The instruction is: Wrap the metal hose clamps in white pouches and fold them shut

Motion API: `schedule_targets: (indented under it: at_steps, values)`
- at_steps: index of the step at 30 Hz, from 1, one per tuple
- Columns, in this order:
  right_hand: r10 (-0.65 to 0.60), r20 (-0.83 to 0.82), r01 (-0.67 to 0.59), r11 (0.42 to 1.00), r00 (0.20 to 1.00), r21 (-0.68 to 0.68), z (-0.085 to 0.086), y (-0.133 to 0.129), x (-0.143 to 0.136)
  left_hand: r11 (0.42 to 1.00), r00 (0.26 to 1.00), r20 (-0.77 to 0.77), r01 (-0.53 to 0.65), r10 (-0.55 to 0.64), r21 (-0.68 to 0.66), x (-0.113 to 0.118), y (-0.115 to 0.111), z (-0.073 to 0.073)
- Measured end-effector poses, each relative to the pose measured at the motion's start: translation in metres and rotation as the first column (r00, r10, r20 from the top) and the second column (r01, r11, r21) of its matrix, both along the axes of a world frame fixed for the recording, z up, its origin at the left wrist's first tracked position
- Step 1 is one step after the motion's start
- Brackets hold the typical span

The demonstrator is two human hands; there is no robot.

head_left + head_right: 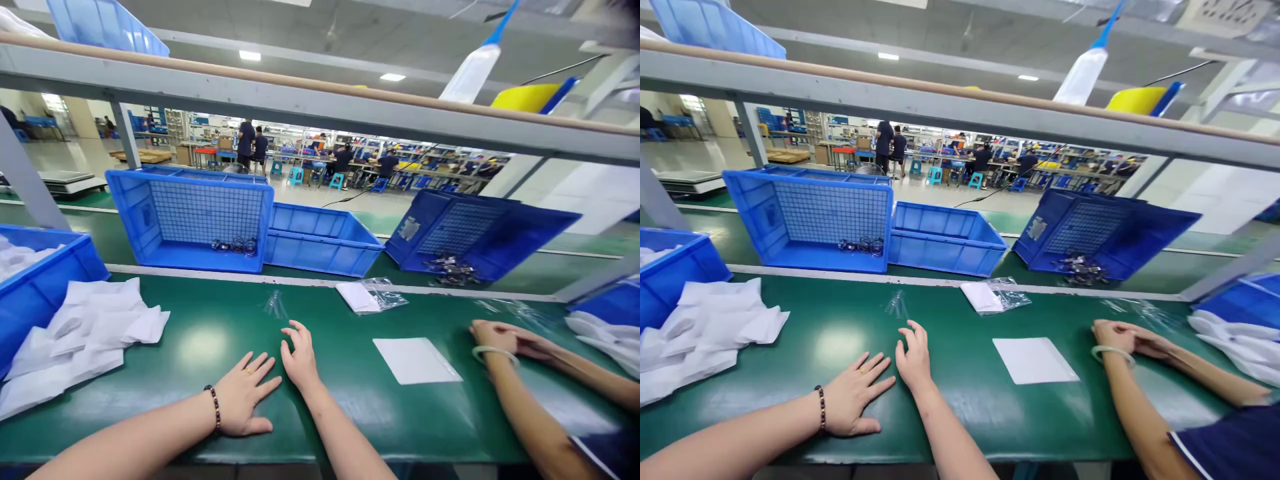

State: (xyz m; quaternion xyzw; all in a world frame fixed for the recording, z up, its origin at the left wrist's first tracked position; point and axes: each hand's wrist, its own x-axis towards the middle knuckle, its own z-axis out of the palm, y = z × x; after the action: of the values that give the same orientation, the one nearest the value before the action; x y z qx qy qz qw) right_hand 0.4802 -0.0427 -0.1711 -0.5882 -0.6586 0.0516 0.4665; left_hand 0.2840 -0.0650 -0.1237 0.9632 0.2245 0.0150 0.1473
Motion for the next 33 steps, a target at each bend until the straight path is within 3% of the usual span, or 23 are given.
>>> schedule_targets:
  at_steps: [6, 14, 16, 19, 22, 25, 27, 33]
  values:
    - [-0.038, -0.039, 0.038, 0.999, 0.998, 0.005, -0.002, 0.008, 0.002, 1.000, 0.998, 0.049, 0.029, -0.028, -0.012, 0.022, 0.019, -0.007]
    - [-0.030, -0.127, 0.030, 1.000, 0.991, -0.005, 0.007, 0.021, -0.002, 0.993, 0.993, 0.117, 0.023, -0.009, -0.117, 0.017, 0.040, -0.014]
    - [-0.024, -0.239, 0.017, 0.999, 0.971, -0.029, 0.010, 0.024, 0.003, 0.982, 0.983, 0.176, -0.012, 0.045, -0.187, 0.014, 0.050, -0.016]
    - [-0.029, -0.367, -0.002, 0.997, 0.930, -0.083, 0.011, 0.025, 0.013, 0.954, 0.927, 0.304, -0.141, 0.221, -0.263, 0.012, 0.065, -0.015]
    - [0.139, -0.463, -0.226, 0.964, 0.876, -0.139, 0.014, 0.018, 0.014, 0.930, 0.847, 0.411, -0.234, 0.339, -0.285, 0.007, 0.077, -0.010]
    - [0.393, -0.500, -0.536, 0.824, 0.772, -0.181, 0.021, 0.006, 0.003, 0.920, 0.844, 0.406, -0.231, 0.351, -0.316, 0.001, 0.082, -0.006]
    - [0.458, -0.450, -0.590, 0.780, 0.766, -0.210, 0.025, 0.000, -0.004, 0.917, 0.873, 0.363, -0.199, 0.326, -0.346, -0.002, 0.082, -0.005]
    - [0.465, -0.410, -0.581, 0.783, 0.785, -0.224, 0.027, -0.002, -0.007, 0.929, 0.893, 0.349, -0.166, 0.284, -0.330, -0.003, 0.077, -0.005]
